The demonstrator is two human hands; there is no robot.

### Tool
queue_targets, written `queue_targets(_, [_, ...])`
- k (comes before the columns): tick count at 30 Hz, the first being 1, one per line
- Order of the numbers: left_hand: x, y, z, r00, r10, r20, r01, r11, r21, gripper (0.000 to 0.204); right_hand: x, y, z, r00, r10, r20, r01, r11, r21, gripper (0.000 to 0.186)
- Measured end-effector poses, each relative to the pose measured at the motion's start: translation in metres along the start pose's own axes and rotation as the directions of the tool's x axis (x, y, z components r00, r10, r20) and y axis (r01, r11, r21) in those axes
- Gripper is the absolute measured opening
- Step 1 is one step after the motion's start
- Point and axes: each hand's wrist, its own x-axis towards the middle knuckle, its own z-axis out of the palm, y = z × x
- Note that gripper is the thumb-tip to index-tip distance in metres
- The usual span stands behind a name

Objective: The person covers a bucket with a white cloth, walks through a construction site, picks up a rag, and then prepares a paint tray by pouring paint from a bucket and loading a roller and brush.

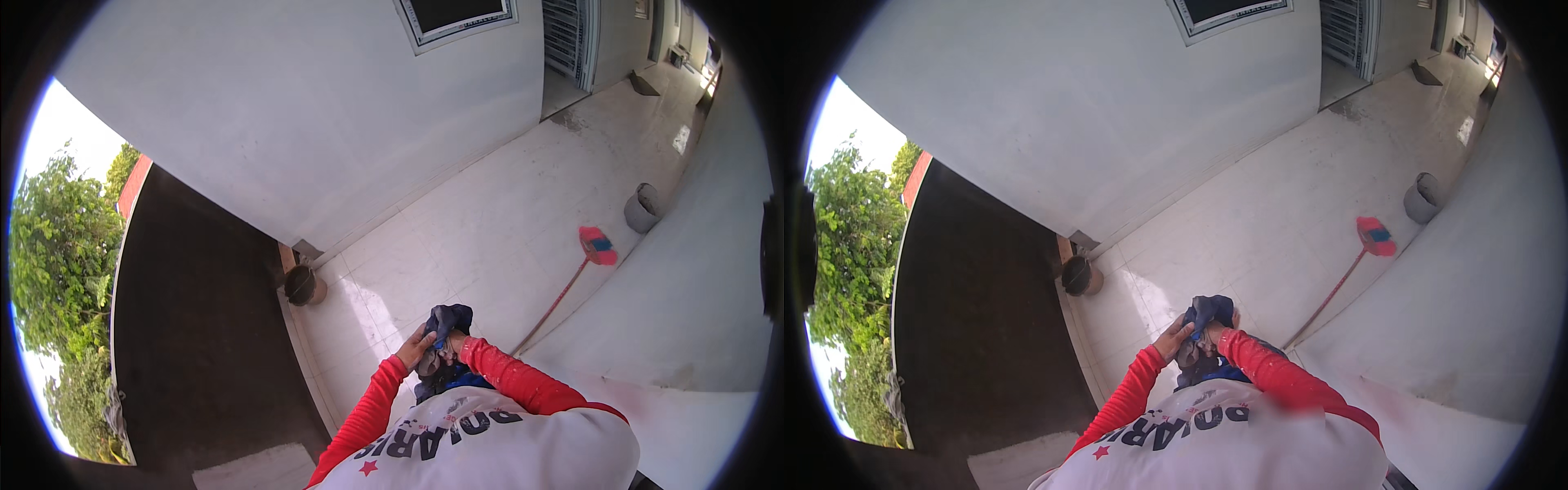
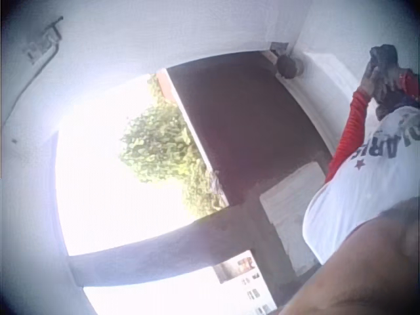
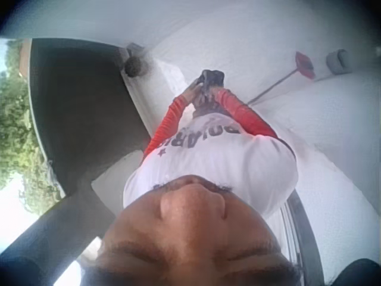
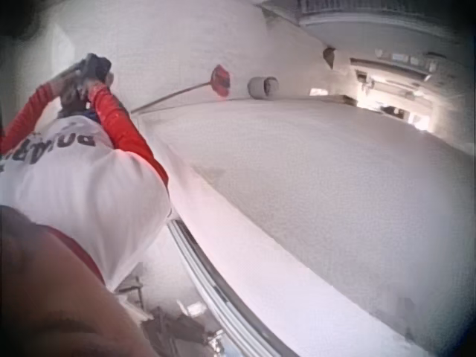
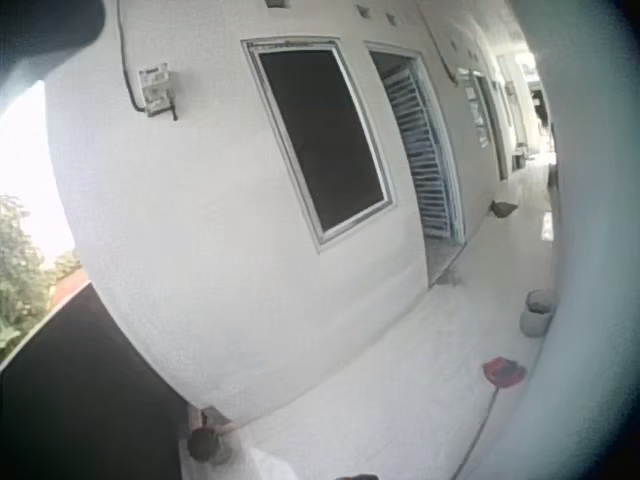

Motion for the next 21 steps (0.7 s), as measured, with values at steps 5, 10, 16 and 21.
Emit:
queue_targets(5, [0.165,0.102,-0.077,0.994,0.070,0.079,-0.079,0.990,0.118,0.036,0.114,-0.151,-0.069,0.996,-0.060,-0.069,0.044,0.973,-0.225,0.026])
queue_targets(10, [0.324,0.199,-0.101,0.831,0.508,-0.228,-0.339,0.786,0.517,0.029,0.161,-0.275,-0.136,0.752,-0.623,-0.214,0.639,0.770,0.004,0.027])
queue_targets(16, [0.528,0.291,-0.091,0.887,0.266,-0.377,-0.380,0.885,-0.268,0.035,0.162,-0.367,-0.297,0.973,-0.170,-0.156,0.230,0.766,0.601,0.032])
queue_targets(21, [0.711,0.369,0.009,0.694,0.327,0.642,-0.280,0.943,-0.178,0.041,0.180,-0.428,-0.446,0.900,-0.024,-0.435,0.355,0.620,0.700,0.039])
